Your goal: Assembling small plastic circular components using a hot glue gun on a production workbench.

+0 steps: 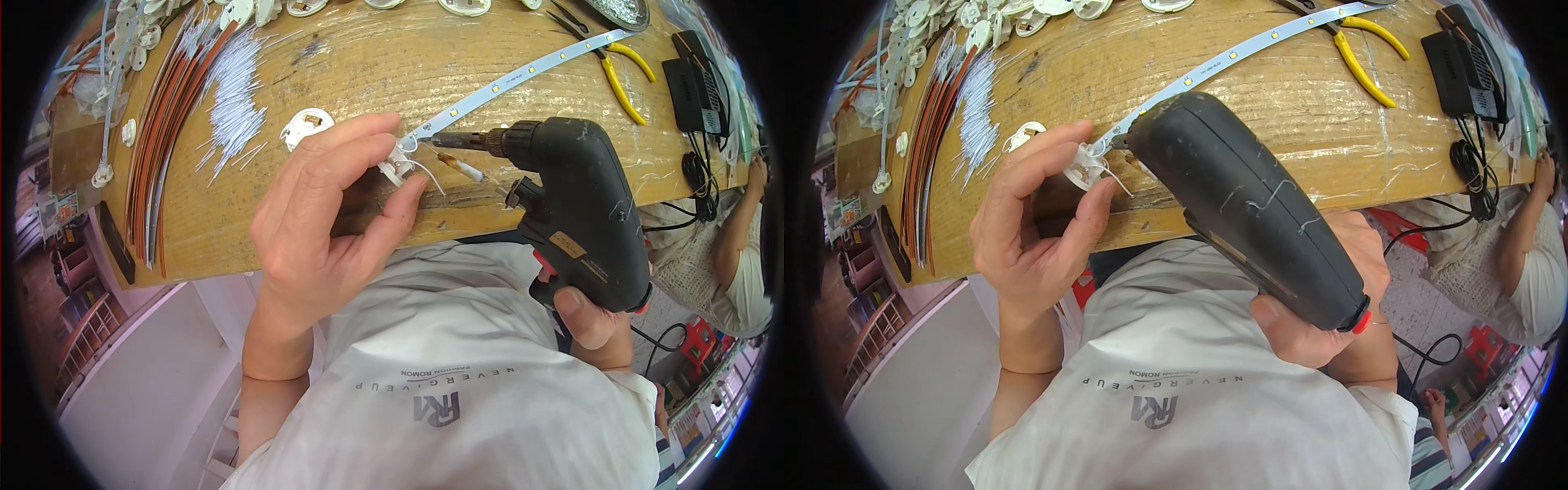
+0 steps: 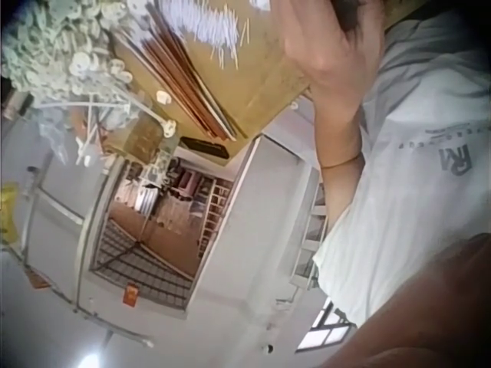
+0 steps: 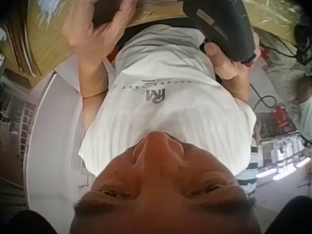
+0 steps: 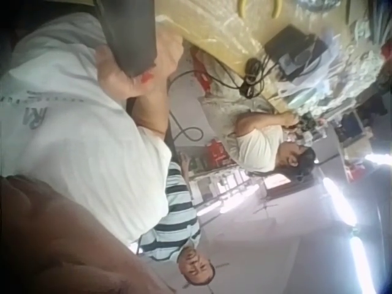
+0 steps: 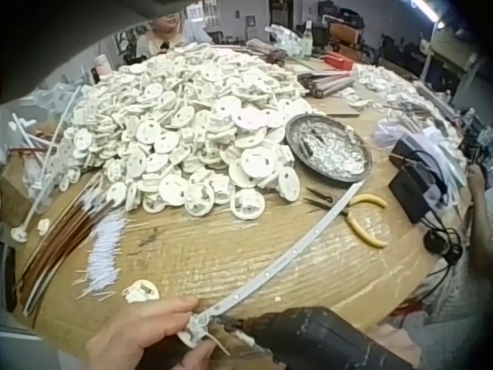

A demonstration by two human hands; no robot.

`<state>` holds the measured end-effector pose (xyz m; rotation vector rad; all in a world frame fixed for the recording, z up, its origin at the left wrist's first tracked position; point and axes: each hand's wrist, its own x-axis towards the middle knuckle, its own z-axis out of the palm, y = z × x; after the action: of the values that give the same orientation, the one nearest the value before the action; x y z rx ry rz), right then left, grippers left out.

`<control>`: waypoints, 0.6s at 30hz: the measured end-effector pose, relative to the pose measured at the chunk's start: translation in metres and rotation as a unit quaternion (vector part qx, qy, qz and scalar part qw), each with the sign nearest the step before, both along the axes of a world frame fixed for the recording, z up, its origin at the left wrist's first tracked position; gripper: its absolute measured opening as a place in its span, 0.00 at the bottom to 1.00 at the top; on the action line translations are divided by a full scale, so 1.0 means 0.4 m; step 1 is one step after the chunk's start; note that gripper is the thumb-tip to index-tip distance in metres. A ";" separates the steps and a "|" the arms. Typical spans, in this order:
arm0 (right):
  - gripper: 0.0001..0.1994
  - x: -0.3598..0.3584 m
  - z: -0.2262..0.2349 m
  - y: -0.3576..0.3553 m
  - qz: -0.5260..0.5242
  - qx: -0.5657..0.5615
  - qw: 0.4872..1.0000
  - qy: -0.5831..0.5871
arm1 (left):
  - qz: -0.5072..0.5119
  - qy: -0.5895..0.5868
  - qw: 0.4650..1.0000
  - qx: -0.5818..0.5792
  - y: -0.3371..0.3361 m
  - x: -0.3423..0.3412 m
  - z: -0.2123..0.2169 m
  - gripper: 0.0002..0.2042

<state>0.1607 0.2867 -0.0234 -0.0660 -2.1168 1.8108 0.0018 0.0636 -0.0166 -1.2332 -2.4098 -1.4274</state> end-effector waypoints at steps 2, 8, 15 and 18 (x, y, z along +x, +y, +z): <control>0.14 0.000 0.001 0.000 -0.001 -0.002 1.000 0.002 | 0.002 0.000 1.000 -0.001 -0.001 -0.001 0.000 0.18; 0.13 0.000 0.005 -0.001 0.000 -0.016 1.000 -0.011 | -0.001 0.007 1.000 -0.005 -0.001 0.000 0.000 0.18; 0.12 -0.007 0.013 -0.003 -0.001 -0.008 1.000 -0.009 | -0.003 0.013 1.000 -0.001 -0.003 -0.006 -0.006 0.18; 0.12 -0.008 0.008 -0.003 -0.004 -0.009 1.000 0.004 | -0.004 0.011 1.000 -0.001 -0.003 -0.002 -0.001 0.19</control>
<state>0.1574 0.2854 -0.0200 -0.0716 -2.0931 1.8227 0.0010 0.0623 -0.0172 -1.2529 -2.3945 -1.4063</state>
